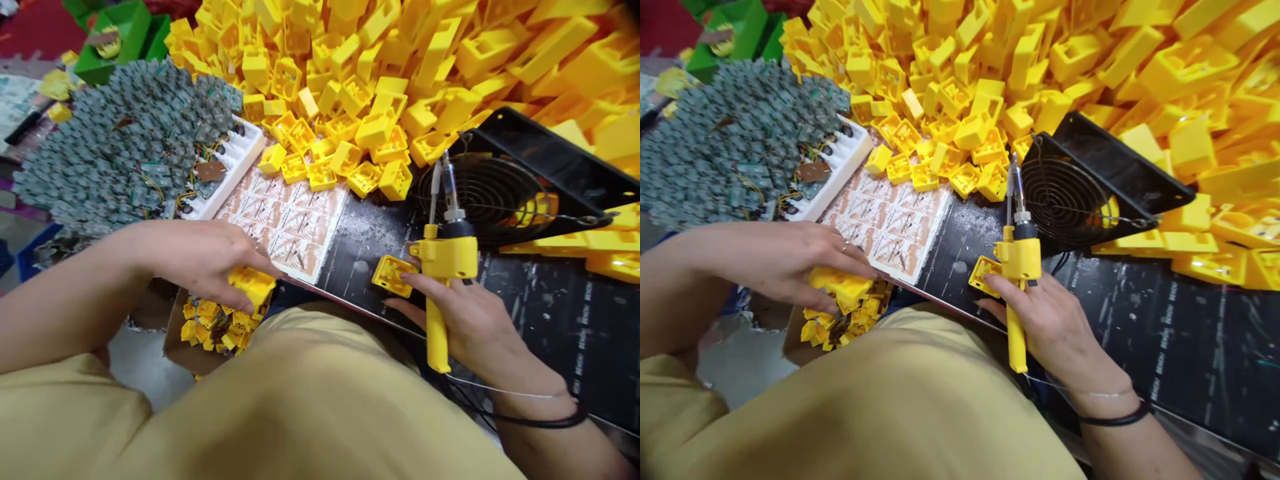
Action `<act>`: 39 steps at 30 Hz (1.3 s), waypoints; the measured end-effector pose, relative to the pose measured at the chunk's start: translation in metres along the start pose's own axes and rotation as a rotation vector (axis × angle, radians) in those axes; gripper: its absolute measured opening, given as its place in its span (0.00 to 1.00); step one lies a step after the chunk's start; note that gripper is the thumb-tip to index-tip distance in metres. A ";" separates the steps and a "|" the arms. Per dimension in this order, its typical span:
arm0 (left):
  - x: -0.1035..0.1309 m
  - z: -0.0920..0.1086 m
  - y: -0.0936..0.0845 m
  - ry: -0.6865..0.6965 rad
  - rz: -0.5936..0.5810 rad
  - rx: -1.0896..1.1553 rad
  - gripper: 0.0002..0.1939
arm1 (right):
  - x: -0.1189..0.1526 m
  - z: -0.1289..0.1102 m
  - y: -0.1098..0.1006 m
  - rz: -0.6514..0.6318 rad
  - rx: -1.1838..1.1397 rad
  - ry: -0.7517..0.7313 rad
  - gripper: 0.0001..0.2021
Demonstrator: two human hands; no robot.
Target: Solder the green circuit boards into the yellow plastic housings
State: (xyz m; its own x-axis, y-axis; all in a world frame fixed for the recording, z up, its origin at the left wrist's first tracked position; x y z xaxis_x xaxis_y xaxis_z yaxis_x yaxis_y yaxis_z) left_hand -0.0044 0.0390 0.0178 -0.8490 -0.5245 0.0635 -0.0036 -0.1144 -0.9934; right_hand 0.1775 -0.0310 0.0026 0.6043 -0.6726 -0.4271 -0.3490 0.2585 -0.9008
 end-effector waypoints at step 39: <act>-0.052 -0.088 0.025 -0.460 -0.083 -0.179 0.25 | -0.015 0.009 0.016 0.037 -0.208 0.100 0.26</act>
State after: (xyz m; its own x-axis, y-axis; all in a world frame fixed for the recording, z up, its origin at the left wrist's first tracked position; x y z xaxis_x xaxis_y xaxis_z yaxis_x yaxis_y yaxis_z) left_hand -0.0067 0.1377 -0.0184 -0.5208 -0.8423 0.1385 -0.1866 -0.0460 -0.9814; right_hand 0.1698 -0.0105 -0.0061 0.5180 -0.7333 -0.4404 -0.5159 0.1428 -0.8447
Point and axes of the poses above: each hand's wrist, its own x-axis away from the middle knuckle, its own y-axis out of the palm, z = x × y, the point moved 10 cm from there along -x, towards the middle knuckle, and after that the axes turned 6 degrees about -z, right-handed, at the moved point
